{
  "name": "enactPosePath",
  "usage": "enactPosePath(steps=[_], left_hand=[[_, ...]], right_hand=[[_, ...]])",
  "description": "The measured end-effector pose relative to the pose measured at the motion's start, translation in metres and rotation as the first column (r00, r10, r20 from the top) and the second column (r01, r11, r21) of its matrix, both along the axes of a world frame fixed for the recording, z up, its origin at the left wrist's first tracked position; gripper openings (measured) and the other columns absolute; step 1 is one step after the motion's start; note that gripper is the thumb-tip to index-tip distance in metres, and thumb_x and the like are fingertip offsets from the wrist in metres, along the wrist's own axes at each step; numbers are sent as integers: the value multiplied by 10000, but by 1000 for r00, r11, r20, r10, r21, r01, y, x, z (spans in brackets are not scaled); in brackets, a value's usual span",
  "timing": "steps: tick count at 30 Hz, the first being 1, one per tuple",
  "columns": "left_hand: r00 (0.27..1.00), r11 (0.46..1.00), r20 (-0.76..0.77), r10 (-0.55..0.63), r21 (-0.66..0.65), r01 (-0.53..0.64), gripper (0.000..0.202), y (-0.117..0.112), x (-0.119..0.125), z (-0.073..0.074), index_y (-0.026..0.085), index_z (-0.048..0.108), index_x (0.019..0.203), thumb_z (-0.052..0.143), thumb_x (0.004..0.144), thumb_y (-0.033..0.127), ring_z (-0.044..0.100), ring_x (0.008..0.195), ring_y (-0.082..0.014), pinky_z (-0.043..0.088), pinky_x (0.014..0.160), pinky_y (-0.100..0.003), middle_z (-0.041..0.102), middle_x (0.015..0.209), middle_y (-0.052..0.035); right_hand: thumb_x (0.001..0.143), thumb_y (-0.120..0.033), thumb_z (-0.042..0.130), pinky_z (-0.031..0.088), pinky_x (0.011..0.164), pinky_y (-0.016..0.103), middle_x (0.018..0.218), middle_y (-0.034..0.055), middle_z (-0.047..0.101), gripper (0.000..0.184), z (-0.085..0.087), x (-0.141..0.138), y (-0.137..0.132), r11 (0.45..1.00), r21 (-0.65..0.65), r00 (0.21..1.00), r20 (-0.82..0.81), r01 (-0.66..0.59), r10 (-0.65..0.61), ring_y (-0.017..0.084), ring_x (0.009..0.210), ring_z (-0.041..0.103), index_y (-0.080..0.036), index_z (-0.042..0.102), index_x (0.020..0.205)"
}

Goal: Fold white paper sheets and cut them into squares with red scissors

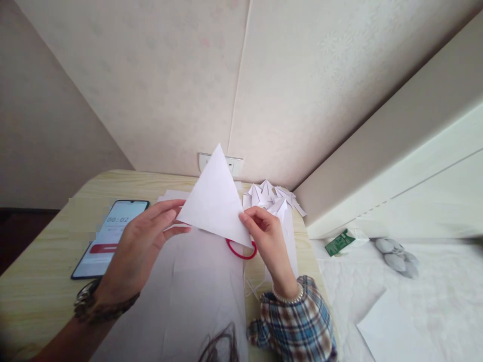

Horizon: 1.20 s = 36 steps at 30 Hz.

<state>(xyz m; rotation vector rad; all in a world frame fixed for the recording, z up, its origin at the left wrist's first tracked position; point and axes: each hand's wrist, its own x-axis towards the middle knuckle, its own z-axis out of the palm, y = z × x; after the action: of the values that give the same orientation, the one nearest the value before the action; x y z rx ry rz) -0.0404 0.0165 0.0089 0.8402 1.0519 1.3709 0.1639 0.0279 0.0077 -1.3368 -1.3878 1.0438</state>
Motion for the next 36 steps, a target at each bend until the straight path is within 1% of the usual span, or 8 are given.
enactPosePath(steps=[3,8,13,18,21,26,30,36], left_hand=[[995,995,-52,89,37,-87,111,4,-3,-3,188,713,862,670,777,244,640,807,-133,550,685,-209,712,884,-15],[956,982,-231,179,105,-158,109,3,-1,-1,184,697,839,684,745,236,674,793,-169,562,720,-275,724,835,-19],[894,958,-375,245,235,-164,125,0,1,-2,200,695,857,701,734,221,668,800,-149,548,783,-261,722,868,-5],[860,928,-386,333,295,-226,74,-1,-1,-3,224,699,836,675,766,231,666,734,-133,548,747,-242,714,799,28],[862,932,-393,321,291,-215,87,-1,-1,-4,220,700,844,679,762,242,667,750,-139,550,756,-250,719,825,20],[852,951,-453,263,273,-148,159,1,1,-10,207,693,878,714,723,231,659,821,-152,542,811,-269,710,886,-4],[826,946,-491,276,292,-142,177,3,1,-14,201,692,895,708,722,240,653,821,-160,539,821,-286,702,895,-16],[803,952,-540,253,286,-108,162,6,-3,-21,191,692,881,685,741,273,655,807,-171,539,819,-300,696,878,-29]], right_hand=[[809,-381,612,325,489,240,600,-22,508,236,-11,-5,0,999,16,999,-28,33,-32,126,555,425,-199,579,663],[806,-395,609,309,473,239,587,-25,457,250,-16,-7,-4,997,29,996,-60,67,-65,129,556,398,-203,563,653],[814,-412,601,326,473,238,592,-28,464,257,-19,-5,-6,996,35,995,-60,87,-85,135,561,414,-215,557,654],[819,-400,604,322,477,242,592,-28,465,243,-21,-4,-6,995,44,993,-75,93,-90,134,558,409,-219,567,660],[814,-398,602,318,483,248,589,-26,466,240,-21,-5,-6,994,51,994,-63,93,-90,137,554,411,-220,565,658],[810,-387,604,309,486,247,579,-26,468,242,-21,-8,-6,996,48,995,-70,79,-76,130,550,400,-211,566,649],[809,-388,607,316,486,242,585,-21,483,238,-23,-7,-6,995,63,995,-64,82,-78,127,556,402,-204,574,661],[811,-396,603,322,477,239,582,-25,500,247,-24,-8,-6,993,82,996,-18,87,-86,124,538,420,-199,582,662]])
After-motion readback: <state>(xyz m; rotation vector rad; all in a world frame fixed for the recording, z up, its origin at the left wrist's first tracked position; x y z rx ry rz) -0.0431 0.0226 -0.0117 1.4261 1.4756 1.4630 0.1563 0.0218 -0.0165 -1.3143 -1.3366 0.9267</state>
